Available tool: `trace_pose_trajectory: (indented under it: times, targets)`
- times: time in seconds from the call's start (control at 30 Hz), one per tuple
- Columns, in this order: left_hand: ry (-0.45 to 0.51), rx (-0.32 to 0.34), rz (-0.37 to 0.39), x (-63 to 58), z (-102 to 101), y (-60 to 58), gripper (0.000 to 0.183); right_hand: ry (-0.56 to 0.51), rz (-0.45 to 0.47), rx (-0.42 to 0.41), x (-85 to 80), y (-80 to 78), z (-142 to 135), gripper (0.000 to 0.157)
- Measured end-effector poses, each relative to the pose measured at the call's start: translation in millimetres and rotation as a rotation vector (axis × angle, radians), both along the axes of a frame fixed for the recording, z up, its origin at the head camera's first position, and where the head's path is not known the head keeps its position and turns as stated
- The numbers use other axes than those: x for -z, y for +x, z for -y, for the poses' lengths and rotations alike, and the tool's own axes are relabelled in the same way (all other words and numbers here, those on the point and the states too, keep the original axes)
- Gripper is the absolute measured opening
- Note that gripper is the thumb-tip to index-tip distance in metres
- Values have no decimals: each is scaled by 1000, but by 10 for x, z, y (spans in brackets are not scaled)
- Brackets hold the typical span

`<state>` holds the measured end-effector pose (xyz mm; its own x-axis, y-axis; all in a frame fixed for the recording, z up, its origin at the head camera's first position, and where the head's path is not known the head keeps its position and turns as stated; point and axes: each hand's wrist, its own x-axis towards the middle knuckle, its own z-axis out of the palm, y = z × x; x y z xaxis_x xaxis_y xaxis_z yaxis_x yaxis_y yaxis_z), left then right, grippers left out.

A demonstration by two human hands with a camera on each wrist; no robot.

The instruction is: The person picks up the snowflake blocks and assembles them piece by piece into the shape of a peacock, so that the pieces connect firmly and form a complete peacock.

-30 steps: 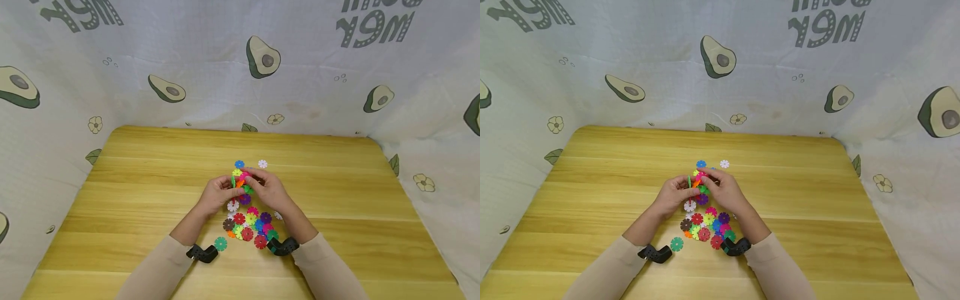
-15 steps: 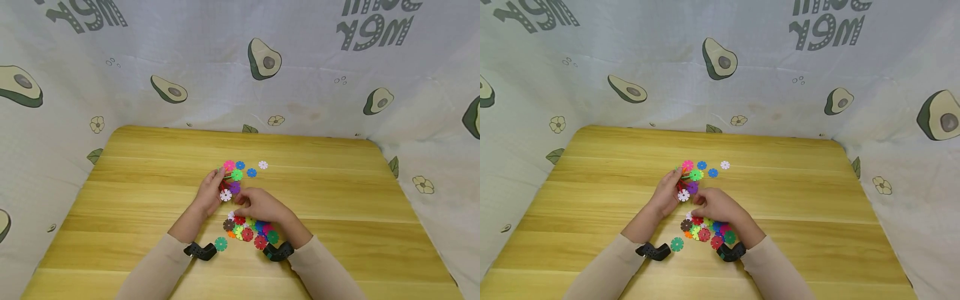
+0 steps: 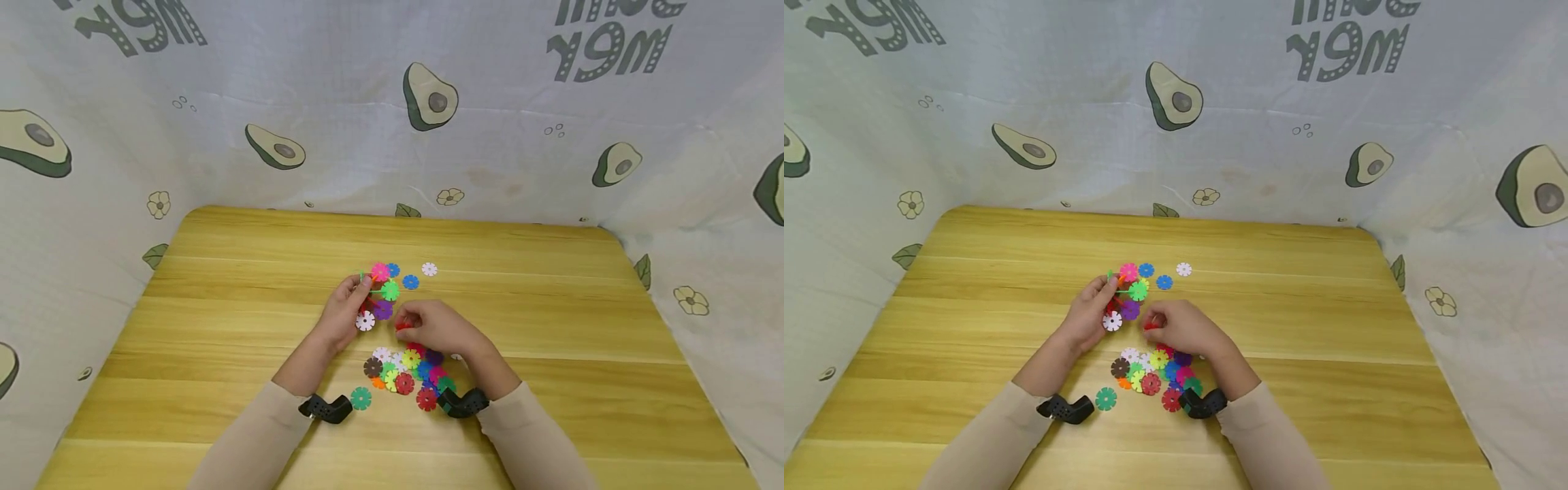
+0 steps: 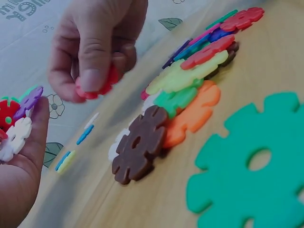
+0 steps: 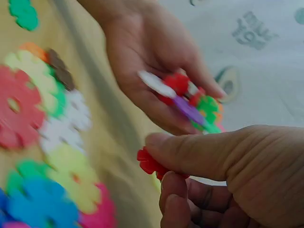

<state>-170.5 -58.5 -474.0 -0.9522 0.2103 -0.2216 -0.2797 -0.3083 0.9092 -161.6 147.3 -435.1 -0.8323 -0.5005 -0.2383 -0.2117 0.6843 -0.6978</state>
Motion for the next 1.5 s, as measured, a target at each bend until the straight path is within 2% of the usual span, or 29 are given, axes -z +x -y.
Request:
trace_pose_trajectory:
  times: [0.13,0.3,0.43,0.53,0.73,0.93,1.1,1.27,1.5]
  targets:
    - [-115,56,-51,-8,0,28,38,-41,-68,143,-80,-80,-171,8]
    - [-283,158,-141,-30,-2,75,41,-250,-81,283,-129,-124,-241,16]
    - [-420,241,-264,-36,-21,104,40,-411,-103,329,-128,-124,-206,25]
    - [-498,271,-318,-57,-42,126,41,-469,-113,322,-111,-117,-176,27]
    - [-567,285,-350,-98,-73,155,42,-473,-122,290,-97,-90,-133,24]
    - [-587,288,-359,-135,-83,177,49,-458,-140,281,-101,-64,-116,22]
    - [-599,292,-375,-142,-94,187,52,-468,-181,228,-76,-62,-103,22]
    - [-619,300,-415,-126,-98,191,47,-491,-196,202,-44,-55,-67,22]
    - [-630,299,-424,-125,-89,186,39,-471,-175,229,-27,-35,-30,23]
